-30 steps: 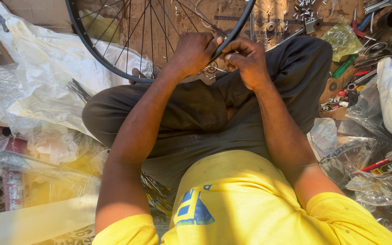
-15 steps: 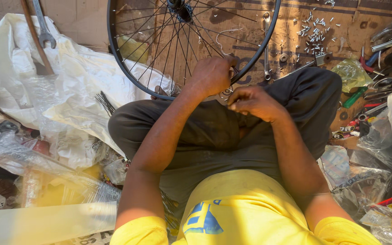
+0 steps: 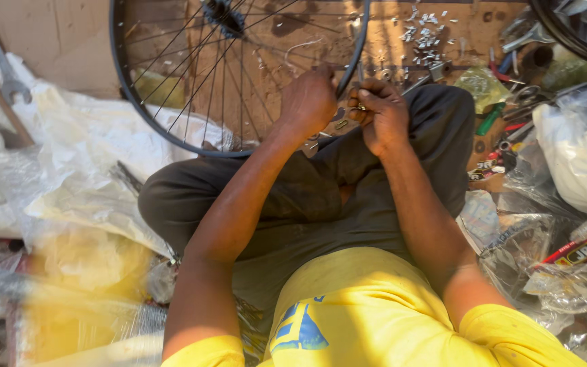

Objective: The person sits cross-legged on the floor and laces a bicycle wheel by hand. They insert spokes into the rim and hub, then secure them with nipples. The person works methodically around the wheel, occasionally picking up new spokes from a pile on the floor.

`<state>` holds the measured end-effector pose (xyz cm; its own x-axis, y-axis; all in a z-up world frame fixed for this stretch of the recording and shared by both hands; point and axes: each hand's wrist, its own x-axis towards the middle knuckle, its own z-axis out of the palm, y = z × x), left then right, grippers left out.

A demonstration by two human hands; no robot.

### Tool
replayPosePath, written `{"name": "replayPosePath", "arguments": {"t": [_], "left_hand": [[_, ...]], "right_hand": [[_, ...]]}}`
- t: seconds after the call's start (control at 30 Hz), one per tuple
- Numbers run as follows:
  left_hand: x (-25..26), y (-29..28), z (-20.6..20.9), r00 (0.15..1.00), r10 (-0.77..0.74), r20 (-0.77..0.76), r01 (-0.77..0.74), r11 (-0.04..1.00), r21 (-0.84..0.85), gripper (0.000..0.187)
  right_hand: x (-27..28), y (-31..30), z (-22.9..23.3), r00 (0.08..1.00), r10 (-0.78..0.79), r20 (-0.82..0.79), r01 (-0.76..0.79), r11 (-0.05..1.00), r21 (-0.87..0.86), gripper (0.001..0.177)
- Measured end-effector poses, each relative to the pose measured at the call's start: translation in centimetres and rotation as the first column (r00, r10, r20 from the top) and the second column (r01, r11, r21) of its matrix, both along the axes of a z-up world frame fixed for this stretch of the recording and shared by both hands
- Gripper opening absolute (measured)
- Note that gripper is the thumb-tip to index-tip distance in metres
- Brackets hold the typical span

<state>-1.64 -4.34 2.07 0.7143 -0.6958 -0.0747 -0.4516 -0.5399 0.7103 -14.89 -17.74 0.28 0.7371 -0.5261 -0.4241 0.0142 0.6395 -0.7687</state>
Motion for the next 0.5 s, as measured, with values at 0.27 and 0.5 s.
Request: {"name": "replayPosePath", "arguments": {"t": [0.27, 0.5], "left_hand": [[-1.1, 0.5, 0.7, 0.880, -0.017, -0.474, -0.107, 0.966, -0.233, 0.028], [-1.5, 1.3, 1.6, 0.687, 0.007, -0.727, -0.166, 0.975, -0.147, 0.023]], "right_hand": [[-0.7, 1.1, -2.1, 0.998, 0.059, 0.022, -0.054, 0.979, -0.199, 0.014], [-1.6, 2.0, -3.6, 0.990, 0.096, 0.108, -0.054, 0.938, -0.344, 0.020]]}}
